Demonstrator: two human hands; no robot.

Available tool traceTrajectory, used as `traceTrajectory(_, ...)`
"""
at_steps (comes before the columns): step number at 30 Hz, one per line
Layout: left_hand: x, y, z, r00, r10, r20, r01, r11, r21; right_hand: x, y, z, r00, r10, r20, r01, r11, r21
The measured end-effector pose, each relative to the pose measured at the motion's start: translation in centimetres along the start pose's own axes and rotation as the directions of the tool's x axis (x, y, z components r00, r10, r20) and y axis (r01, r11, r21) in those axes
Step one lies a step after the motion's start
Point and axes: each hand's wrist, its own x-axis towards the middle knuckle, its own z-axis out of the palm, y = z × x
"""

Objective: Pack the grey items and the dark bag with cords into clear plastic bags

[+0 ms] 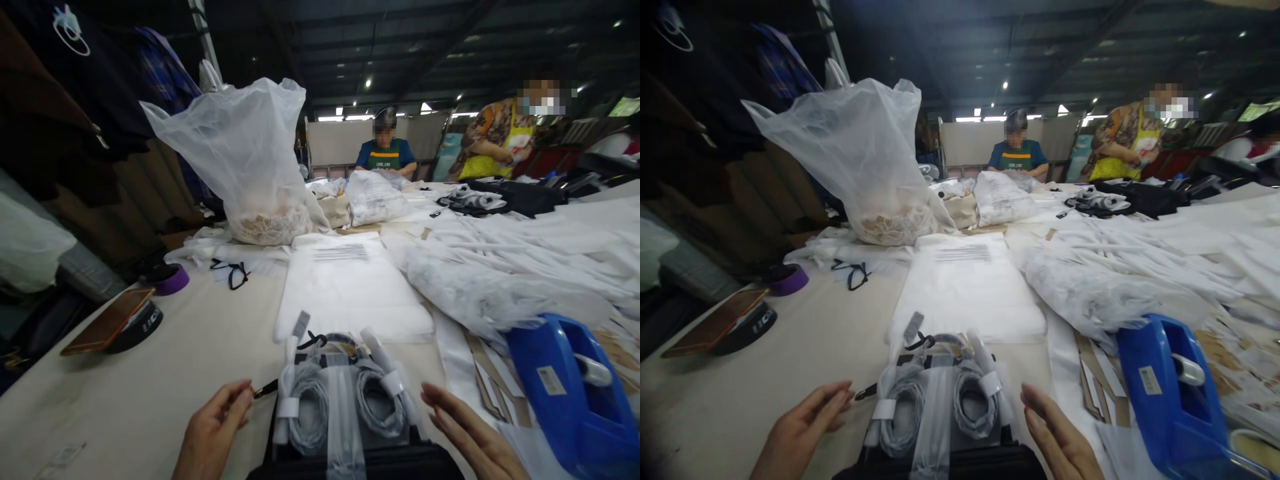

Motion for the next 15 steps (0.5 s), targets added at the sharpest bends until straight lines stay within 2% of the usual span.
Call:
traceTrajectory(2,0.5,2.3,0.9,0.982,0.185,-0.041,-0.179,0.975,0.129,2.4,-2.0,0.6,0.998,-0.06,-0.001,0.06,0.998,-0.013)
traceTrajectory(3,0.7,3.5,1.5,0.96,0.28,-0.011,-0.273,0.943,0.19,3.6,-2.9,1.0,0.995,-0.095,0.023,0.095,0.995,-0.019)
traceTrajectory(5,1.1,5.7,2.9,0.897,0.426,0.115,-0.44,0.844,0.308,5.8,-4.5,2.0,0.979,-0.148,0.139,0.154,0.987,-0.033)
traceTrajectory(6,1.4,6.8,3.5,0.87,0.46,0.178,-0.492,0.782,0.381,6.7,-5.1,2.5,0.965,-0.158,0.211,0.169,0.985,-0.036)
traceTrajectory(8,2.1,8.6,4.7,0.839,0.49,0.236,-0.529,0.631,0.567,8.3,-5.8,3.5,0.934,-0.151,0.323,0.171,0.985,-0.036)
traceTrajectory(11,3.3,10.6,5.8,0.814,0.489,0.314,-0.532,0.408,0.742,10.0,-6.0,4.5,0.913,-0.122,0.39,0.141,0.99,-0.022)
traceTrajectory(13,4.1,11.3,6.4,0.799,0.407,0.443,-0.583,0.348,0.734,10.8,-5.9,4.9,0.902,-0.108,0.418,0.13,0.991,-0.024)
traceTrajectory(15,4.8,11.5,7.1,0.782,0.297,0.549,-0.624,0.361,0.693,11.4,-5.9,5.1,0.89,-0.099,0.446,0.122,0.992,-0.023)
